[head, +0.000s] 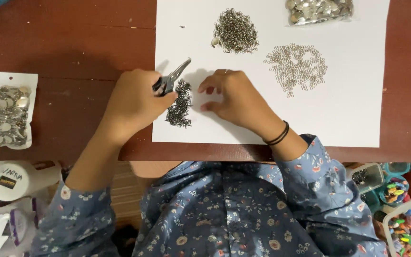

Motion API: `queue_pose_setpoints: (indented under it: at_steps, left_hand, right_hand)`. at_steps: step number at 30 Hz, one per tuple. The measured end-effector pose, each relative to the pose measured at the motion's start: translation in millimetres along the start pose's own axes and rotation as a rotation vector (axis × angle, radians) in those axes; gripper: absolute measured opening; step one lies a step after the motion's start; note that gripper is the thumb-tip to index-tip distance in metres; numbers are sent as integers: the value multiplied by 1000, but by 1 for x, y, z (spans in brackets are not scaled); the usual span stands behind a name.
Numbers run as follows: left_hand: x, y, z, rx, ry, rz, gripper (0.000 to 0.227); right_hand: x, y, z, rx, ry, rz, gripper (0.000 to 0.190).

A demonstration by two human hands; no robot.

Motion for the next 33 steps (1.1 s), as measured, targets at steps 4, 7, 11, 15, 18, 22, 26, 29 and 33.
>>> queue_pose_setpoints:
  at_steps: [4, 7, 11, 15, 18, 22, 26, 29, 33]
  left_hand:
    - [-1, -15, 19, -190, 22, -112, 37]
    - [3, -19, 23, -227, 54, -170, 35]
    - [15, -27, 20, -158, 73, -189, 36]
    - [25, -36, 13, -93, 105, -204, 38]
    - [27, -37, 12, -101, 123, -178, 39]
    - [27, -38, 14, -49, 146, -140, 41]
    - [21, -41, 15, -25, 206, -31, 43]
    - [18, -38, 17, -8, 239, 36, 44]
    - [13, -32, 21, 25, 262, 101, 46]
  right_hand:
    - [15, -23, -2, 37, -48, 14, 33]
    - [27, -24, -5, 22, -27, 13, 30]
    - [44, -15, -7, -36, 35, -56, 16]
    - [48, -17, -6, -105, 80, -67, 10]
    - [46, -24, -4, -124, 96, -86, 10]
    - [45, -18, -4, -135, 117, -89, 11]
    - [40, -13, -2, -89, 161, -142, 11]
    - [35, -20, -2, -114, 166, -171, 10]
    - [33, -23, 0, -121, 147, -192, 12]
Point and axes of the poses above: each hand's wrist, its own z-axis away from the middle knuckle, its own x-axis out of the palm, y = z × x, the point moved 6 cm from there along -z, towards the middle knuckle, and after that the axes turned 3 degrees about z, right-handed, at the moved point
